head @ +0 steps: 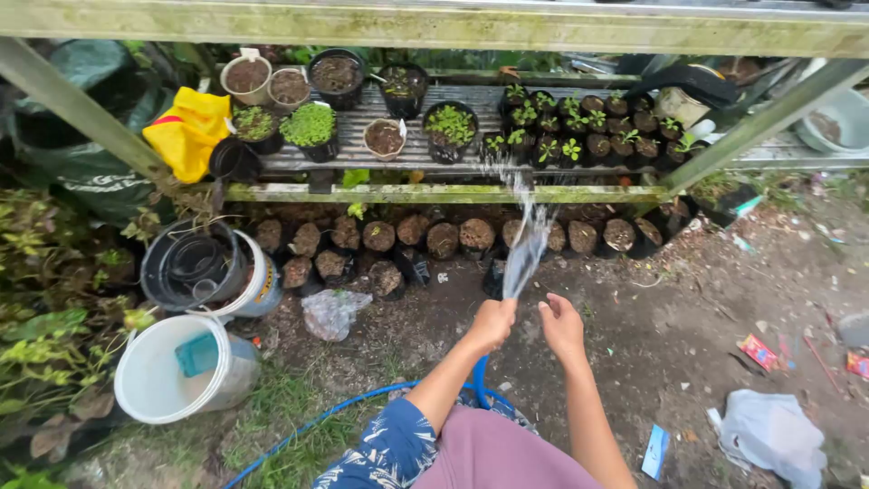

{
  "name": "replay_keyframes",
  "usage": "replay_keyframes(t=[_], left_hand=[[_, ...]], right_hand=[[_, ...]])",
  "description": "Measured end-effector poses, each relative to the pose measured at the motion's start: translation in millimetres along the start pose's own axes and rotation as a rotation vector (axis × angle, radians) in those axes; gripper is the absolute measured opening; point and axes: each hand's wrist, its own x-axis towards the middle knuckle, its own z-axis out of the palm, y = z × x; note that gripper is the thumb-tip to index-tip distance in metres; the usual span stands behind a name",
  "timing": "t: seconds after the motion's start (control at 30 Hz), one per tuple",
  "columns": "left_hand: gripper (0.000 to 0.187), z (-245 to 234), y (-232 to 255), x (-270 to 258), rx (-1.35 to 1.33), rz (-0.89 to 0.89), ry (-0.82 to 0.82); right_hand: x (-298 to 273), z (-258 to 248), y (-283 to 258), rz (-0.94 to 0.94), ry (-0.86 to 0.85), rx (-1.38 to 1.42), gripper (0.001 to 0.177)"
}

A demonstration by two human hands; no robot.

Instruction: Watering several potted plants and seedlings in a garden area using a hose.

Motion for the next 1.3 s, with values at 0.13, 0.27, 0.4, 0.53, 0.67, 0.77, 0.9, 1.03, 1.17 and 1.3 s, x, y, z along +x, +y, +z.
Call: replay_keyframes(t=[0.13,0.27,0.4,0.53,0.67,0.77,0.9,1.03,1.17,1.3], left_hand=[[0.052,-51,8,30,-0.057,0.133,0.197],[0.054,-72,32,25,-0.07,0.124,0.255],[0.056,-56,26,23,0.066,0.236,0.13],[0.049,-108,55,21,-0.055,0.253,0.161],[0.047,-208,134,-43,-0.358,0.195,0.294],[0.045,-256,181,-82,-0.446,0.41,0.32],[0.042,-266,213,-69,-0.492,0.588,0.141],[0.048,-253,262,-90,-0.092,0.694,0.241],[0.048,-275,301,-94,-0.156,0.775,0.39],[0.044,-268,334,-118,-0.169,0.559,0.327]], right_hand=[[-10,-5,-13,0.055,0.058,0.019,0.048],[-18,5,-20,0.085,0.121,-0.078,0.053],[-17,21,-41,0.062,0.116,-0.126,0.057],[-6,33,-56,0.02,0.102,-0.121,0.058],[6,65,-65,-0.038,0.091,-0.103,0.056],[5,91,-105,-0.025,0.019,-0.106,0.055],[6,129,-142,-0.093,-0.058,-0.109,0.053],[1,144,-161,-0.235,-0.092,-0.081,0.052],[-4,138,-165,-0.203,-0.106,-0.114,0.05],[3,131,-141,-0.183,-0.109,-0.121,0.049]])
